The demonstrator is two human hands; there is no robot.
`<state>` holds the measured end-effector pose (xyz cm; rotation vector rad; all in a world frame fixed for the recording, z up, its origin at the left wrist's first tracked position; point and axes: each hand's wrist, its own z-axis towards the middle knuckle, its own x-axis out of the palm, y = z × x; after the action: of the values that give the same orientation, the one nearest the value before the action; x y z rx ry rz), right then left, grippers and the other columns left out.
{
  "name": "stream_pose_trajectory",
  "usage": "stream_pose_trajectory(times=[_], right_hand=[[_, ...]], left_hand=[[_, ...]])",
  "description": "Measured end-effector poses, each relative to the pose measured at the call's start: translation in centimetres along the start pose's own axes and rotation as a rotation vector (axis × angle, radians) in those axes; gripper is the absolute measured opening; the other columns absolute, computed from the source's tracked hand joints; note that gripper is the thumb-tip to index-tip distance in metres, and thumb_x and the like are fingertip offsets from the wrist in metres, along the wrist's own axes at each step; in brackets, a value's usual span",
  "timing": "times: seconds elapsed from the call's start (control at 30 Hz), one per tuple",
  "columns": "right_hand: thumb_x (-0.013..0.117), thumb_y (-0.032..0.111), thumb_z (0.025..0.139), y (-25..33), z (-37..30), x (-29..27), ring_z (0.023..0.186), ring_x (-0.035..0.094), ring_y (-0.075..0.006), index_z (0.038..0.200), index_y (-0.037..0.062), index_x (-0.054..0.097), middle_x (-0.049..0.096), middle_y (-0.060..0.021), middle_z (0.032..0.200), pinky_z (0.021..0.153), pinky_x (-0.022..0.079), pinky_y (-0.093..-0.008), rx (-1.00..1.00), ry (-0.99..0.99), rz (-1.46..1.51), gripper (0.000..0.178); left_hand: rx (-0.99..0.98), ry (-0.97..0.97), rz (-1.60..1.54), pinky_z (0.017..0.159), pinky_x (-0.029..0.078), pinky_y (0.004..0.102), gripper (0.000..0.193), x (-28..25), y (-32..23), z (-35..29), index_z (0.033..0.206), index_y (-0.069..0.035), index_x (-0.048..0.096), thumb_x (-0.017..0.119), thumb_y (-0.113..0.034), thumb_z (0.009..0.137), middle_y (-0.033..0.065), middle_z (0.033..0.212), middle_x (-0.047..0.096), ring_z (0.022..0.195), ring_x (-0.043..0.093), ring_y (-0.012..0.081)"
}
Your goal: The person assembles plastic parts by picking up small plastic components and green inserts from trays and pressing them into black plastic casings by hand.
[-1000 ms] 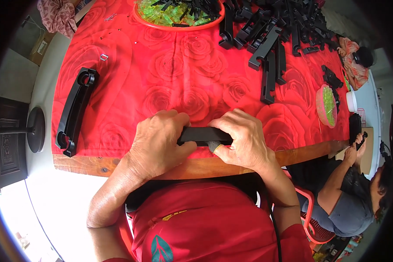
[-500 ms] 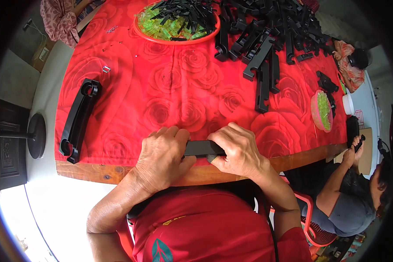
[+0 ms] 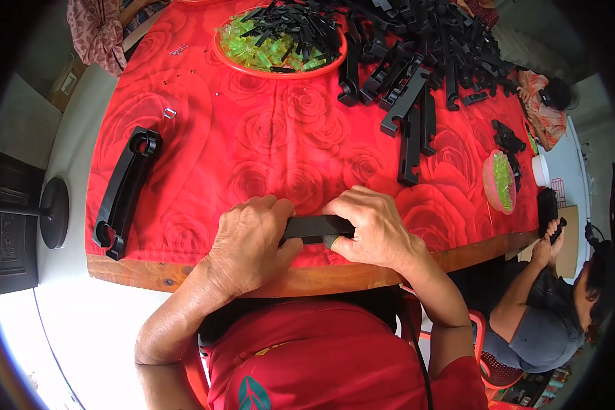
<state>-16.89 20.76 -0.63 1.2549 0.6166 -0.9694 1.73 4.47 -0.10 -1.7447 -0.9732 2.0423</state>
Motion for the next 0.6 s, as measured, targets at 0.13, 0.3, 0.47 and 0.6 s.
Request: stream_pose_trajectory(times=[0.13, 0.3, 0.47, 0.6], right_hand=[[0.080, 0.007, 0.064, -0.3, 0.2, 0.2, 0.068, 0.062, -0.0272, 0.092, 0.0042, 0.070, 0.068, -0.0084, 0.079, 0.062, 0.051, -0.0397, -0.029, -0.020, -0.030, 0.030], [0.080, 0.006, 0.064, -0.5, 0.4, 0.2, 0.066, 0.060, -0.0255, 0.093, 0.0044, 0.070, 0.067, -0.0072, 0.077, 0.061, 0.051, -0.0388, -0.051, -0.004, -0.077, 0.031], [0.081, 0.007, 0.065, -0.7, 0.6, 0.3, 0.066, 0.061, -0.0254, 0.093, 0.0049, 0.070, 0.067, -0.0068, 0.078, 0.061, 0.051, -0.0387, -0.052, -0.010, -0.058, 0.030], [0.082, 0.007, 0.067, -0.9, 1.3, 0.2, 0.066, 0.062, -0.0257, 0.092, 0.0049, 0.070, 0.068, -0.0067, 0.079, 0.061, 0.052, -0.0385, -0.059, 0.015, -0.036, 0.028]], left_hand=[[0.003, -0.034, -0.002, 0.074, 0.055, 0.0512, 0.028, 0.4, 0.1, 0.1, 0.101, -0.002, 0.066, 0.073, -0.019, 0.080, 0.0178, 0.088, 0.065, 0.084, 0.068, 0.0396], [0.005, -0.052, 0.038, 0.074, 0.055, 0.0510, 0.027, 0.7, 0.0, 0.2, 0.101, -0.002, 0.066, 0.074, -0.017, 0.080, 0.0175, 0.088, 0.065, 0.083, 0.067, 0.0394], [0.023, -0.104, 0.033, 0.075, 0.055, 0.0507, 0.025, 0.5, 0.2, 0.3, 0.099, -0.003, 0.066, 0.075, -0.015, 0.079, 0.0169, 0.087, 0.065, 0.084, 0.067, 0.0387], [-0.015, -0.056, 0.027, 0.075, 0.055, 0.0507, 0.024, -0.2, 0.2, 0.7, 0.097, -0.003, 0.066, 0.076, -0.016, 0.079, 0.0165, 0.087, 0.064, 0.085, 0.067, 0.0384]])
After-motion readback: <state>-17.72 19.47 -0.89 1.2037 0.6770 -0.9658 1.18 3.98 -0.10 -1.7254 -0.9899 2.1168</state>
